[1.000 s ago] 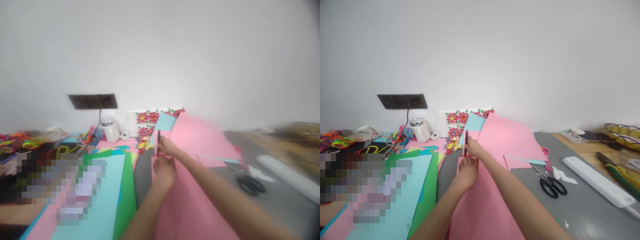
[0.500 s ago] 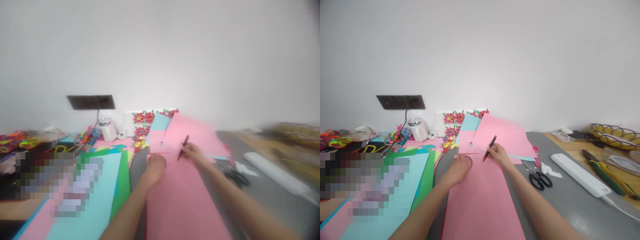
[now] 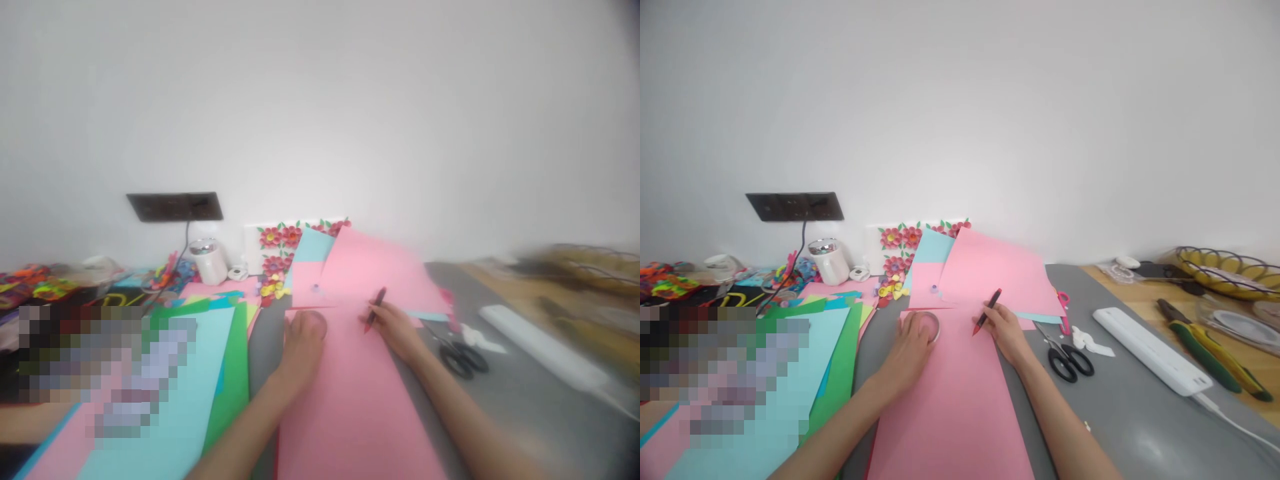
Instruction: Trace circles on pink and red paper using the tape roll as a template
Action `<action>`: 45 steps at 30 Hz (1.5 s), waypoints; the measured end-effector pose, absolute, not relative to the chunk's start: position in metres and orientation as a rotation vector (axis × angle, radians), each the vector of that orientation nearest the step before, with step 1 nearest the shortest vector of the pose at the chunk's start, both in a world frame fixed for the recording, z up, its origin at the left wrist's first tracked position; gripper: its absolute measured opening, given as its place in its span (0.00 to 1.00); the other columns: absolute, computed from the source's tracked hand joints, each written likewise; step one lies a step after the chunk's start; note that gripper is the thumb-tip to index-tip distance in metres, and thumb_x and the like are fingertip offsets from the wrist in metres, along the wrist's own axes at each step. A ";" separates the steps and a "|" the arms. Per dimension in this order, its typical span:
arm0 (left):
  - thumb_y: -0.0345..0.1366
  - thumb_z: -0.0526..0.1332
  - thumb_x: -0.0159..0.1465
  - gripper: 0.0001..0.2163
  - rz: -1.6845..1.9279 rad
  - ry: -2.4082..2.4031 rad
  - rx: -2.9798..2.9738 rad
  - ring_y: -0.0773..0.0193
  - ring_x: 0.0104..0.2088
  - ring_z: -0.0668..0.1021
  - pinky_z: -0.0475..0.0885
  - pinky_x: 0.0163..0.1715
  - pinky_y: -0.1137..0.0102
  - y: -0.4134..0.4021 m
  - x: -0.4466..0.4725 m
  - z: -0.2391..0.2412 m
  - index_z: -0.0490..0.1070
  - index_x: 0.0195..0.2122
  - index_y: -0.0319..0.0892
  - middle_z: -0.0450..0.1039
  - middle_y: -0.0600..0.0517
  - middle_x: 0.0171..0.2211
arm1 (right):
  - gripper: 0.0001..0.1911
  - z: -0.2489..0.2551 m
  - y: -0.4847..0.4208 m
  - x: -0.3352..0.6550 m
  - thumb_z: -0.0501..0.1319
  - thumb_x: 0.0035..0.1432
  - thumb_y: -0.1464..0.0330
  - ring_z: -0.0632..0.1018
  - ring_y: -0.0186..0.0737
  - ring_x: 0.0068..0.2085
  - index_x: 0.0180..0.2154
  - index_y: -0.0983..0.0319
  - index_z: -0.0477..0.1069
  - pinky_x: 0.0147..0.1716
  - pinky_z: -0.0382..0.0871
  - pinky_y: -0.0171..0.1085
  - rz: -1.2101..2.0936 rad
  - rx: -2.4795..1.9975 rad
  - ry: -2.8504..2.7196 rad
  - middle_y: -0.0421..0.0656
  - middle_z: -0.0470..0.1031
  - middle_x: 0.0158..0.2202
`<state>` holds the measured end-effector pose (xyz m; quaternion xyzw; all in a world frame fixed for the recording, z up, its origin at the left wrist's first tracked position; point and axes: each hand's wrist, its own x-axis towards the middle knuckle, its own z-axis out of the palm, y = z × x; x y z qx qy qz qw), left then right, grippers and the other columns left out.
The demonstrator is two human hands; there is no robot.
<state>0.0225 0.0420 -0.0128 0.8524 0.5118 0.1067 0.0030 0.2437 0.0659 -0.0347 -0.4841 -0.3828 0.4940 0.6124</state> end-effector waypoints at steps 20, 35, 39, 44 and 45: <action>0.23 0.58 0.54 0.21 0.005 1.426 3.065 0.47 0.49 0.67 0.58 0.53 0.51 0.026 0.091 -0.009 0.64 0.51 0.35 0.67 0.42 0.43 | 0.09 -0.020 0.062 0.253 0.60 0.49 0.63 0.75 0.45 0.45 0.32 0.60 0.73 0.42 0.72 0.43 0.887 -1.304 -1.134 0.46 0.76 0.35; 0.18 0.46 0.60 0.21 0.547 1.295 2.966 0.54 0.53 0.67 0.58 0.56 0.53 0.038 0.088 -0.031 0.59 0.52 0.42 0.66 0.47 0.46 | 0.09 -0.027 0.061 0.255 0.60 0.51 0.63 0.77 0.47 0.43 0.35 0.59 0.70 0.40 0.73 0.45 0.881 -1.321 -1.063 0.47 0.76 0.36; 0.19 0.48 0.60 0.18 0.544 1.365 2.888 0.51 0.54 0.65 0.60 0.54 0.49 0.038 0.089 -0.029 0.61 0.48 0.41 0.65 0.45 0.45 | 0.09 -0.026 0.061 0.257 0.60 0.52 0.62 0.77 0.47 0.43 0.35 0.58 0.70 0.39 0.73 0.44 0.856 -1.334 -1.047 0.46 0.76 0.35; 0.20 0.48 0.61 0.14 0.563 1.327 2.899 0.51 0.52 0.66 0.61 0.53 0.52 0.039 0.091 -0.028 0.62 0.45 0.40 0.65 0.45 0.44 | 0.08 -0.025 0.060 0.256 0.60 0.52 0.62 0.77 0.47 0.43 0.34 0.58 0.69 0.39 0.73 0.43 0.846 -1.348 -1.043 0.46 0.76 0.35; 0.21 0.48 0.62 0.13 0.600 1.335 2.873 0.52 0.51 0.66 0.62 0.52 0.52 0.039 0.091 -0.028 0.63 0.44 0.40 0.64 0.45 0.44 | 0.08 -0.025 0.060 0.256 0.60 0.52 0.62 0.77 0.47 0.43 0.34 0.58 0.69 0.39 0.73 0.43 0.846 -1.351 -1.045 0.46 0.76 0.35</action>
